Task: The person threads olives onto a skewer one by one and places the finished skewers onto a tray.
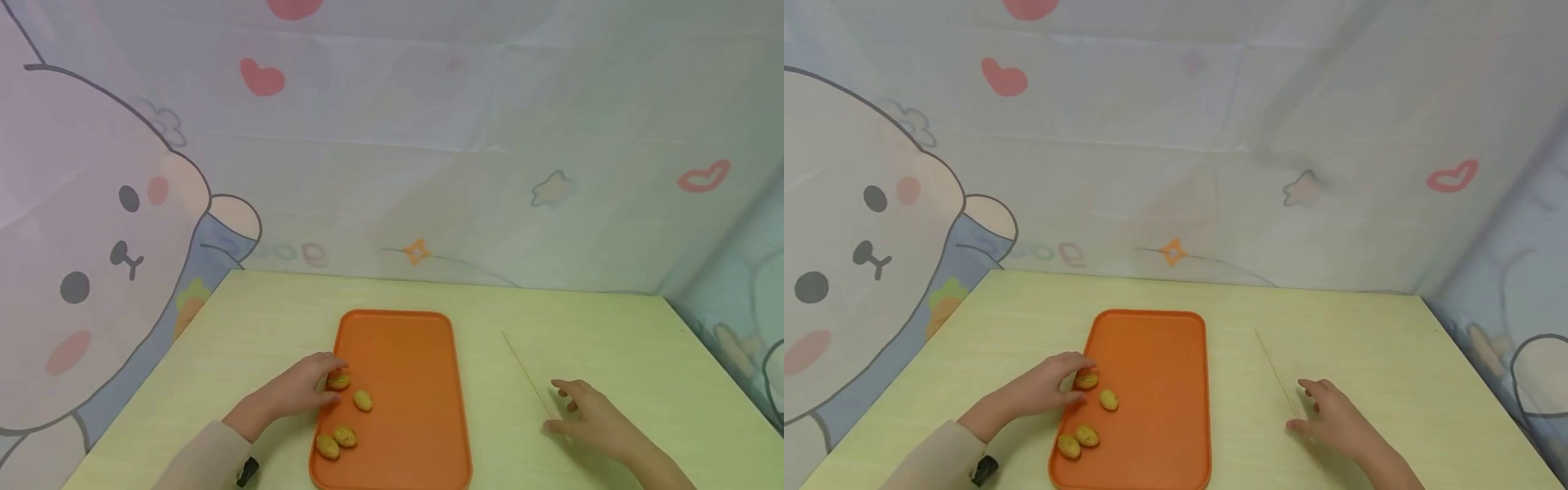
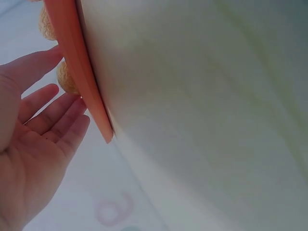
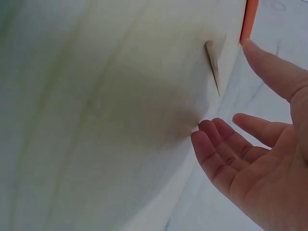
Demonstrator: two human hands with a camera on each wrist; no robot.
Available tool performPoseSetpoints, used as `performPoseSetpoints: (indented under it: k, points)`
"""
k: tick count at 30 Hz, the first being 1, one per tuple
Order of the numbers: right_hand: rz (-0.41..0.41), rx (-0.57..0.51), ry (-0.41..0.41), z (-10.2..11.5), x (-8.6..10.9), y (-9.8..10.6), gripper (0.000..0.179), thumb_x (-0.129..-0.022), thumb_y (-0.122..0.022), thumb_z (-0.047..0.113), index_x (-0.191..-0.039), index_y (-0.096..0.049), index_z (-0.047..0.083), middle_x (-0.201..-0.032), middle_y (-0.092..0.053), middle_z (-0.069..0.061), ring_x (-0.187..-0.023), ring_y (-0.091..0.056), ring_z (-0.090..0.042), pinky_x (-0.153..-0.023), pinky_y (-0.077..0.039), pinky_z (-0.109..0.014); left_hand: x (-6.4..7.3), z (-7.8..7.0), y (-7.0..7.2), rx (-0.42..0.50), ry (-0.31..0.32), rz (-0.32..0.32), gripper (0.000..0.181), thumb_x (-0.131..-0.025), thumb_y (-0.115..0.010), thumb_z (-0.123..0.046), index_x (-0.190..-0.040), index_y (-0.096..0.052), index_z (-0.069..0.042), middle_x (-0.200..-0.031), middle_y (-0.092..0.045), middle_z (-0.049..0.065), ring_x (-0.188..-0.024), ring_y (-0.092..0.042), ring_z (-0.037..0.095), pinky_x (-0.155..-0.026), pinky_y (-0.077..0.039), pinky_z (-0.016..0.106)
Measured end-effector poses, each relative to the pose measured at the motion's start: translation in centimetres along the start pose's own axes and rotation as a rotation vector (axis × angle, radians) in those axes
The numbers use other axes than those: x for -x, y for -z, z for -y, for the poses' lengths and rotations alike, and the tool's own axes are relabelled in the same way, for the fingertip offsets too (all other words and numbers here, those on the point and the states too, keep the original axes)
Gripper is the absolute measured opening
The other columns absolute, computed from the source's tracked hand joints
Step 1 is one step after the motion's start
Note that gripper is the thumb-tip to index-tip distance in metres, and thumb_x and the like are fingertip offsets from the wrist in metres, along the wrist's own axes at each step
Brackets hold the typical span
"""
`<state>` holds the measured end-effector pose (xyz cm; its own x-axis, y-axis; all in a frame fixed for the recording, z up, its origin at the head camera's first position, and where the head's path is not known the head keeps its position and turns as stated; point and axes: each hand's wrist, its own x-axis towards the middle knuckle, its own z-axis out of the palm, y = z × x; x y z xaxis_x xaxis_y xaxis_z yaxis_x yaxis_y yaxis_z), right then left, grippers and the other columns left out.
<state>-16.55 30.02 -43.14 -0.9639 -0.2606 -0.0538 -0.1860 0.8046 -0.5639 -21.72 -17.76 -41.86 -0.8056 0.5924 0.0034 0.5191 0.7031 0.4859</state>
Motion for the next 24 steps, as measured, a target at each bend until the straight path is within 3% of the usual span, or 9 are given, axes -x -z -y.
performPoseSetpoints:
  k: [8,14,24]
  points:
    - [0.013,0.016,0.014,-0.3,-0.1,-0.2,0.063,-0.078,-0.08,0.023,-0.12,-0.054,-0.017,-0.099,-0.059,-0.012,-0.082,-0.052,-0.017,-0.067,-0.048,-0.025,-0.5,-0.2,-0.1,-0.031,-0.039,-0.003,0.039,-0.086,-0.072,-0.01,-0.12,-0.06,0.005,-0.114,-0.061,0.013,-0.106,-0.056,0.029,-0.093,-0.048,0.046]
    - [0.028,0.004,-0.01,-0.2,-0.3,-0.3,0.052,-0.079,-0.078,0.015,-0.115,-0.057,-0.017,-0.09,-0.057,-0.007,-0.079,-0.052,-0.017,-0.067,-0.049,-0.028,-0.8,0.1,-0.3,-0.081,-0.079,-0.011,0.029,-0.085,-0.073,-0.01,-0.111,-0.065,0.001,-0.106,-0.063,0.008,-0.096,-0.057,0.023,-0.086,-0.05,0.039]
    - [0.025,-0.007,-0.067,0.0,-0.3,-0.2,0.025,-0.081,-0.075,0.007,-0.101,-0.065,-0.006,-0.081,-0.056,-0.001,-0.076,-0.05,-0.016,-0.065,-0.046,-0.026,-1.4,0.4,-0.5,-0.095,-0.111,-0.014,0.022,-0.084,-0.072,-0.004,-0.105,-0.068,0.001,-0.102,-0.065,0.007,-0.092,-0.058,0.021,-0.083,-0.051,0.037]
